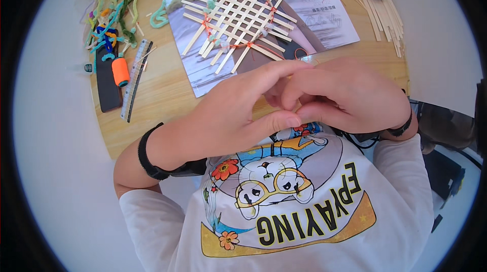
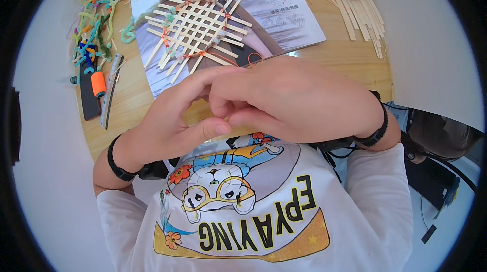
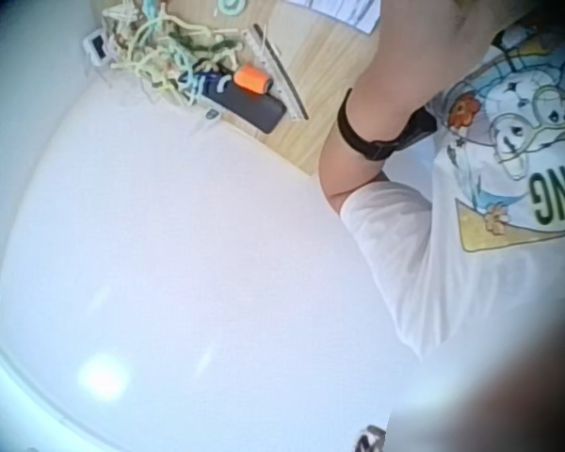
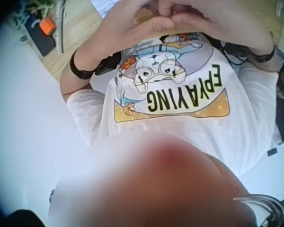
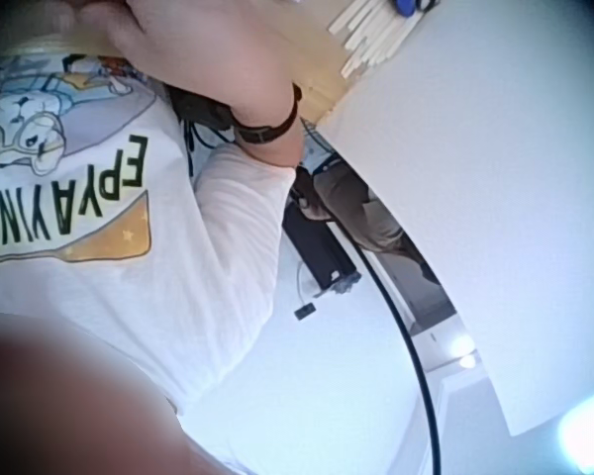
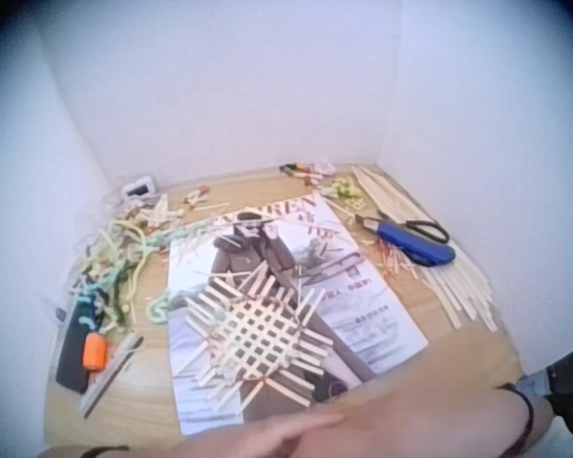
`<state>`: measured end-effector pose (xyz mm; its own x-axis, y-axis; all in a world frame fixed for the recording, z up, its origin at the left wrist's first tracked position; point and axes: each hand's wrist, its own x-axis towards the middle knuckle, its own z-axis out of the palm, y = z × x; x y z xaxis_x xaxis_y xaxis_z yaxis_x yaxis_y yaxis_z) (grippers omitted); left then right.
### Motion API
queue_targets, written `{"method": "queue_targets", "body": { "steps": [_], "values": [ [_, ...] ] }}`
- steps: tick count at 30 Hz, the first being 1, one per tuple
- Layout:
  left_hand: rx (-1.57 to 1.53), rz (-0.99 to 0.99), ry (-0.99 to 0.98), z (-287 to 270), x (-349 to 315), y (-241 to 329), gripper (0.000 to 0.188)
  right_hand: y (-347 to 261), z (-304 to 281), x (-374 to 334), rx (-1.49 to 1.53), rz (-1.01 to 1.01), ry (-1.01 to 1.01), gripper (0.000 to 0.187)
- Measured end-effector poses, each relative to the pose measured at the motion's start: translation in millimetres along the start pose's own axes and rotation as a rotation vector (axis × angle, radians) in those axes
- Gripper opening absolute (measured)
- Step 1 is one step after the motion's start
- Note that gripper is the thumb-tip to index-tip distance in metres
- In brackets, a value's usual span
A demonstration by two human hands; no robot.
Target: The recorder is weaving together flat bamboo strips and securing them with orange thread to create a mat or structure.
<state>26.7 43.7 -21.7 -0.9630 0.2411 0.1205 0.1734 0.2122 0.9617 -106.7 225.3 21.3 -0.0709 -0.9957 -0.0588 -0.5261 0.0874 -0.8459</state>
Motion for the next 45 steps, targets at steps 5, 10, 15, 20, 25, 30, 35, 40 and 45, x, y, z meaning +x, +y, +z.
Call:
{"method": "queue_targets", "body": {
  "steps": [5, 10, 15, 20, 25, 30, 35, 40, 45],
  "values": [
    [0.237, -0.178, -0.024, -11, 2, 12, 0.031, 2, -1, 0, 0.018, 0.09, -0.003, 0.016],
    [0.299, -0.009, 0.066, -10, -1, -2, 0.015, 3, -16, -5, 0.001, 0.112, 0.043, 0.017],
    [0.388, 0.05, 0.152, -24, 6, -4, 0.012, 6, -34, -10, 0.172, 0.123, 0.141, 0.017],
    [-0.351, -0.16, 0.177, -16, 5, 1, 0.053, 8, -24, 11, 0.019, -0.023, 0.109, 0.019],
    [-0.546, -0.147, 0.119, -2, 5, -2, 0.05, -2, -13, 21, 0.0, 0.027, 0.071, 0.02],
    [-0.348, -0.374, 0.134, -30, 2, 7, 0.033, 7, -15, 21, 0.019, 0.013, 0.112, 0.017],
    [-0.199, -0.195, 0.298, -37, 3, 11, 0.016, 1, -53, 3, -0.237, -0.021, 0.129, 0.003],
    [-0.207, -0.123, 0.303, -40, 0, 14, 0.021, 11, -87, -21, -0.059, -0.168, 0.094, 0.011],
    [-0.164, -0.053, 0.312, -41, -1, 16, 0.023, 50, -136, -67, 0.287, -0.491, -0.061, 0.023]
  ]
}}
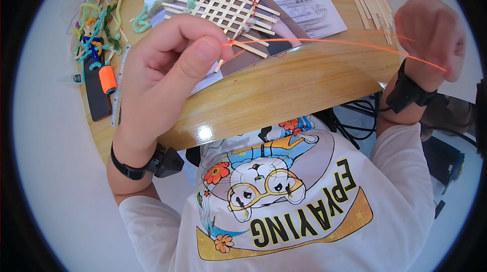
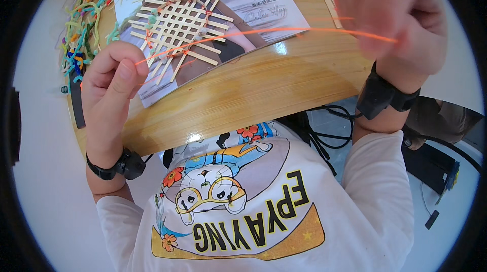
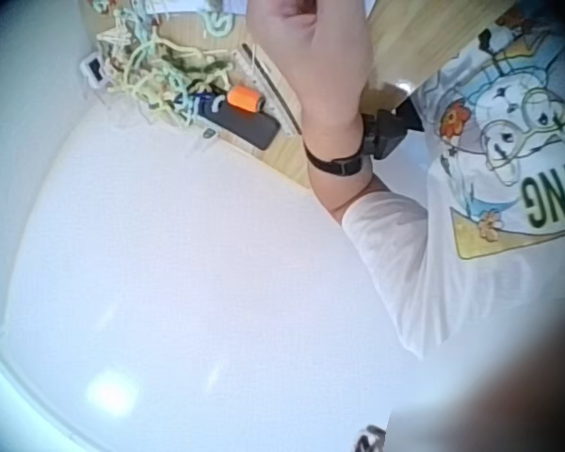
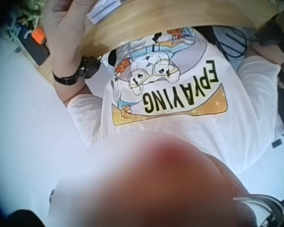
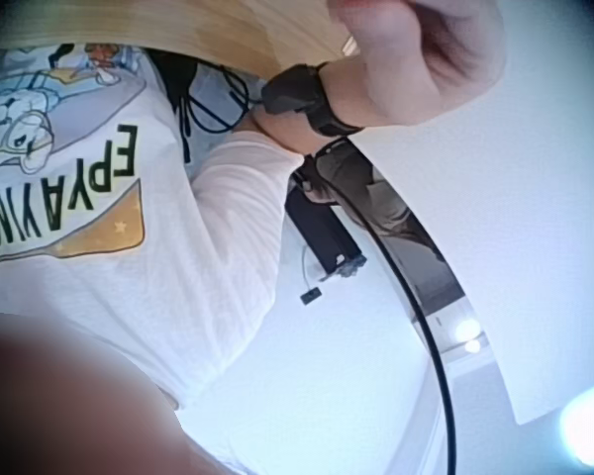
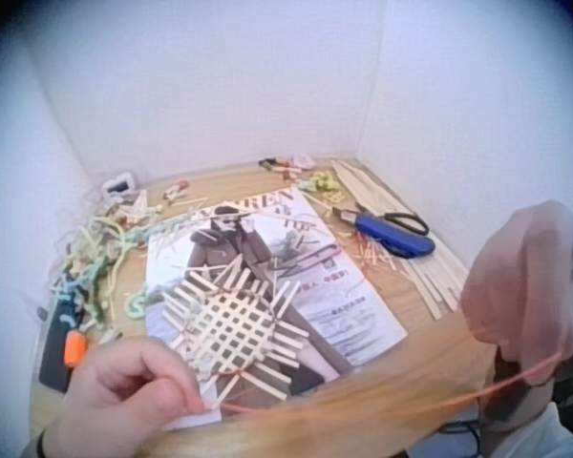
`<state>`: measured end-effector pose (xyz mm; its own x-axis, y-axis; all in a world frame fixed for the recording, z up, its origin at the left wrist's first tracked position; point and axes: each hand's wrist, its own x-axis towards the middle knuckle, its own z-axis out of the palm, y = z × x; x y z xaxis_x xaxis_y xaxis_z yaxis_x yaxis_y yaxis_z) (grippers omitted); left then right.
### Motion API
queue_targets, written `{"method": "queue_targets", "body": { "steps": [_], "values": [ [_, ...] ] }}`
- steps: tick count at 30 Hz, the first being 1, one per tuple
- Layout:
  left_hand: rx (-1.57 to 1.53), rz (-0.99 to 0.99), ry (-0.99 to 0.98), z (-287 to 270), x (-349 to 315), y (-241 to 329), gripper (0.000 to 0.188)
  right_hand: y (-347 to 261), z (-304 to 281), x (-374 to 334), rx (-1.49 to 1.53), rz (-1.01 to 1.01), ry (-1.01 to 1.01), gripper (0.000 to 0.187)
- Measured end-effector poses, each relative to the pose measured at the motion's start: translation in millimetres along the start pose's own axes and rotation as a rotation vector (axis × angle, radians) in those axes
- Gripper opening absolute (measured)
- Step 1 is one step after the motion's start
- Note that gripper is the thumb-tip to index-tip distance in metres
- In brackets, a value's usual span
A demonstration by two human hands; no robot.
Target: The recorder is weaving together flat bamboo strips and securing them with orange thread to create a mat or structure.
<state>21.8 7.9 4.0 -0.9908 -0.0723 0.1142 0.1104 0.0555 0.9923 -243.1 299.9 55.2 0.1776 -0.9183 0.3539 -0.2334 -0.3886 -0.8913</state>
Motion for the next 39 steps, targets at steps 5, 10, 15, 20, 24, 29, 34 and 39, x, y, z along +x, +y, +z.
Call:
{"method": "queue_targets", "body": {
  "steps": [5, 10, 15, 20, 24, 29, 34, 39],
  "values": [
    [-0.142, 0.011, -0.026, -6, 1, -2, 0.017, 6, -37, 0, 0.426, -0.07, -0.542, 0.022],
    [-0.05, 0.067, -0.046, -1, -3, 1, 0.019, 8, -22, -20, 0.074, -0.043, 0.017, 0.022],
    [0.011, 0.199, -0.093, -2, -5, -1, 0.027, 14, 3, -12, -0.075, 0.014, 0.298, 0.031],
    [0.032, 0.222, -0.076, -4, -6, 3, 0.03, 17, 9, 18, -0.161, -0.1, 0.31, 0.016],
    [0.029, 0.239, -0.106, -13, -7, 7, 0.03, 21, 2, 17, -0.038, -0.091, 0.354, 0.023],
    [0.077, 0.246, -0.081, -17, -3, 8, 0.03, 51, 3, 2, -0.281, 0.022, 0.45, 0.026],
    [-0.116, 0.188, 0.007, -23, -9, -1, 0.031, 28, 8, 15, -0.246, -0.021, 0.435, 0.026],
    [-0.116, 0.253, 0.021, -26, -5, 5, 0.03, 11, 0, 10, -0.308, 0.151, 0.461, 0.025]
  ]
}}
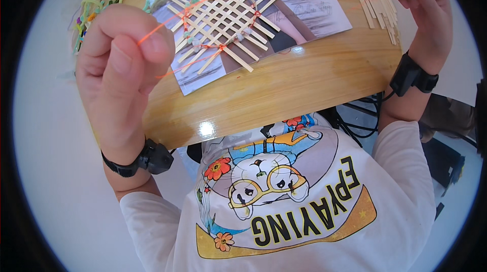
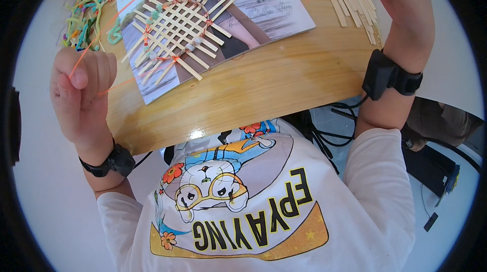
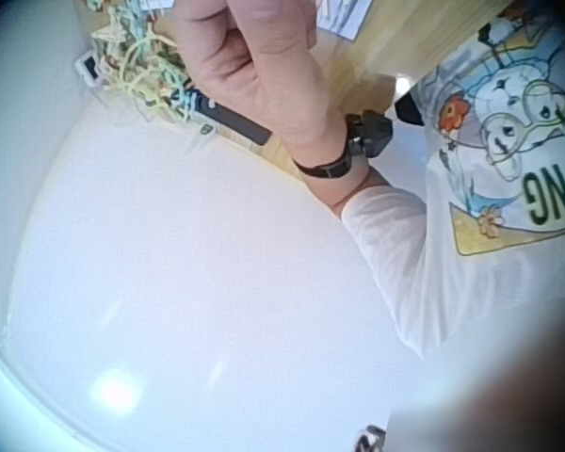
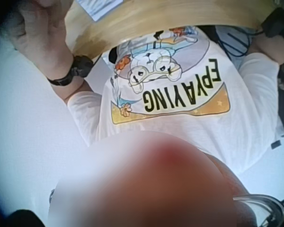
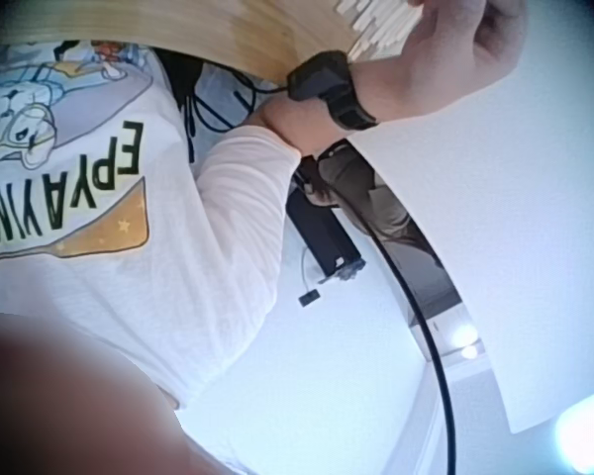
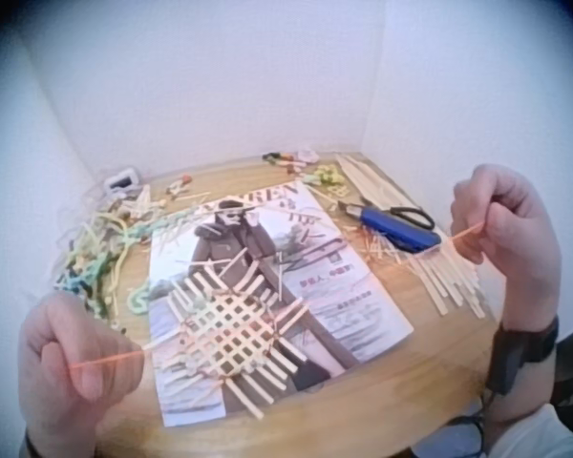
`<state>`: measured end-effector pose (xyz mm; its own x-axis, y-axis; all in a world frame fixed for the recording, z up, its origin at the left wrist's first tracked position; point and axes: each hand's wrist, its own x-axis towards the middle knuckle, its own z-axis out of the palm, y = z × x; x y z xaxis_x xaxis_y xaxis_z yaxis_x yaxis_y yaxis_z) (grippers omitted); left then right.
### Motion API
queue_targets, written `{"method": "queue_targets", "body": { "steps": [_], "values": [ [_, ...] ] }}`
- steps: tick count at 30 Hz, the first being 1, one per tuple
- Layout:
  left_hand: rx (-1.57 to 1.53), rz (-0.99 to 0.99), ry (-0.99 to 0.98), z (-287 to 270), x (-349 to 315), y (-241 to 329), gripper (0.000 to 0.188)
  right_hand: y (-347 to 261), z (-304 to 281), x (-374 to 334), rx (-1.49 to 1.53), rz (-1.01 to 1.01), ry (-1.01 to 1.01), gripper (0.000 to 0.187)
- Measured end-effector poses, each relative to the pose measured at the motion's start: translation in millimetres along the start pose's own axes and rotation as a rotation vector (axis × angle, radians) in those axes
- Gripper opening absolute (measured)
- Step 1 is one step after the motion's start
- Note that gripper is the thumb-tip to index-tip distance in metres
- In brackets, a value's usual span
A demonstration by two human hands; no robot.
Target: The recorder is weaving together flat bamboo strips and securing them with orange thread to create a mat or structure.
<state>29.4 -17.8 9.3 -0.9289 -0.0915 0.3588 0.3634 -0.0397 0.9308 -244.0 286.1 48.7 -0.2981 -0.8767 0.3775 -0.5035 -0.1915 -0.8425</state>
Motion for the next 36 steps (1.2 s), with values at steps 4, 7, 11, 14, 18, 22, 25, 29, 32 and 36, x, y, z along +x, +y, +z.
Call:
{"method": "queue_targets", "body": {
  "steps": [4, 7, 11, 14, 18, 22, 25, 29, 32, 36],
  "values": [
    [0.084, -0.007, -0.045, -1, 4, 1, 0.028, -4, 13, -2, -0.103, 0.035, 0.063, 0.023],
    [0.145, -0.037, -0.101, -3, 7, 1, 0.026, -6, 22, 0, -0.312, 0.188, 0.093, 0.018],
    [0.147, -0.033, -0.141, -5, 9, -1, 0.026, -12, 60, 15, -0.509, 0.326, 0.225, 0.013],
    [0.142, -0.046, -0.076, -4, 4, 1, 0.027, -15, 64, 21, -0.818, 0.348, 0.2, 0.012],
    [0.039, -0.037, 0.022, -5, 5, -6, 0.023, 0, 37, 16, -0.522, 0.41, 0.225, 0.013],
    [0.061, -0.045, -0.144, -10, 9, -5, 0.024, -4, 39, 17, -0.157, 0.164, 0.301, 0.018],
    [0.065, -0.041, -0.193, -16, 9, -7, 0.023, 2, 35, 36, 0.287, 0.063, 0.217, 0.02],
    [0.081, -0.067, -0.058, -13, 8, -12, 0.018, 25, 64, 60, 0.596, -0.108, 0.281, 0.019],
    [0.353, -0.003, 0.2, -5, 16, -19, 0.019, 48, 84, 59, 0.632, 0.033, 0.431, 0.02],
    [0.4, -0.056, 0.356, -19, 22, -31, 0.022, 69, 107, 49, 0.67, 0.23, 0.411, 0.019]
  ]
}}
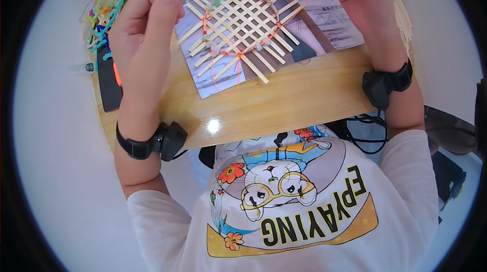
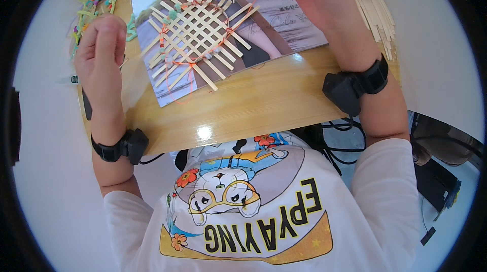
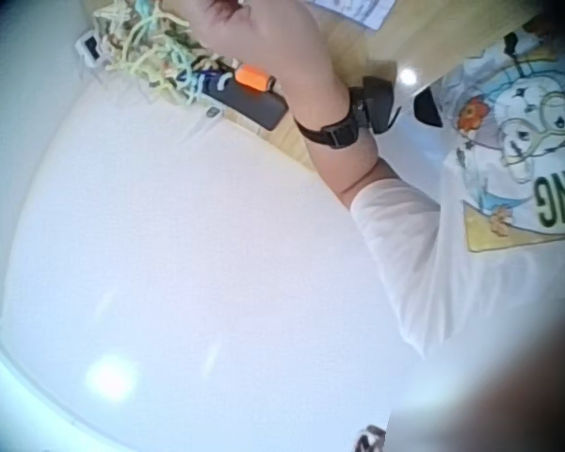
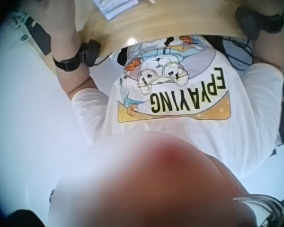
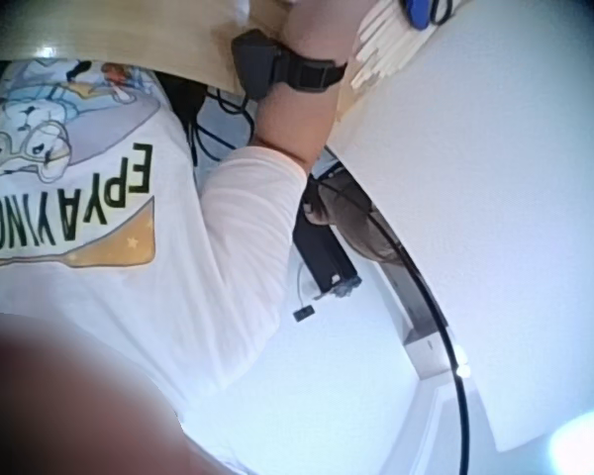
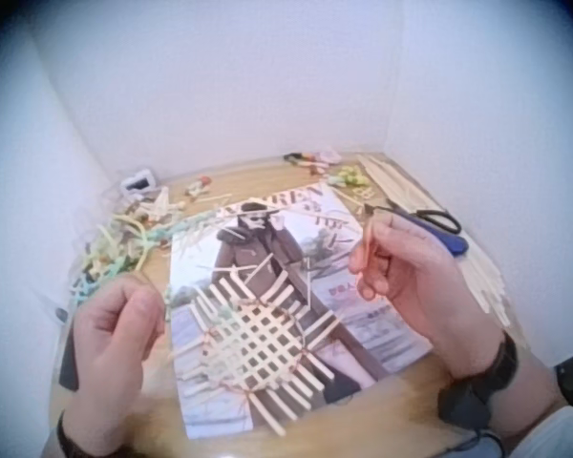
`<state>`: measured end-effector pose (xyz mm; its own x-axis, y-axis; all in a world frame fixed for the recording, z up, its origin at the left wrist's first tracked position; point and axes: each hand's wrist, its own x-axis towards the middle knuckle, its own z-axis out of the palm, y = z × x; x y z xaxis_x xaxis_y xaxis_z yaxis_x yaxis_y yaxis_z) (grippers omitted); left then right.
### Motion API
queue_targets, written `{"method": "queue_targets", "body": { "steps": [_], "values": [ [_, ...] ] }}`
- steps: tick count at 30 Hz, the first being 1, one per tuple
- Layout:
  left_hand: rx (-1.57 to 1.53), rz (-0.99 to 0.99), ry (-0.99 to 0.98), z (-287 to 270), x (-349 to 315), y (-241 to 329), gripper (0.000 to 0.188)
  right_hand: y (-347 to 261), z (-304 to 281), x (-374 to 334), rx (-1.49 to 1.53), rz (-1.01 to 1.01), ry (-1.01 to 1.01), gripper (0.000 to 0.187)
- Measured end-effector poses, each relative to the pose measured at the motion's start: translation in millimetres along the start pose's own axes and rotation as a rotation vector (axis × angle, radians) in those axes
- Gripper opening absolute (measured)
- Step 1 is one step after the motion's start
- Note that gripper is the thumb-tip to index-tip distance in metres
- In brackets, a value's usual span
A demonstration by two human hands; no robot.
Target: The recorder is weaving together flat bamboo strips and securing them with orange thread to create a mat or structure.
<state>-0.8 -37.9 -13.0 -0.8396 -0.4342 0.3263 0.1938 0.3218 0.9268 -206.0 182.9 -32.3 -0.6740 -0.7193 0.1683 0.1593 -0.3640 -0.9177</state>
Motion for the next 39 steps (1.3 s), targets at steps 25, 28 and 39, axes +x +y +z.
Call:
{"method": "queue_targets", "body": {
  "steps": [25, 28, 39],
  "values": [
    [0.286, -0.087, -0.071, 16, -1, -38, 0.034, 17, 19, -16, -0.308, 0.238, -0.013, 0.018],
    [0.289, -0.094, -0.104, 15, 3, -43, 0.036, 21, 18, -15, -0.293, 0.246, -0.035, 0.017],
    [0.314, -0.189, -0.117, 15, 8, -52, 0.031, 28, 6, -6, -0.371, 0.084, -0.124, 0.02]
  ]
}}
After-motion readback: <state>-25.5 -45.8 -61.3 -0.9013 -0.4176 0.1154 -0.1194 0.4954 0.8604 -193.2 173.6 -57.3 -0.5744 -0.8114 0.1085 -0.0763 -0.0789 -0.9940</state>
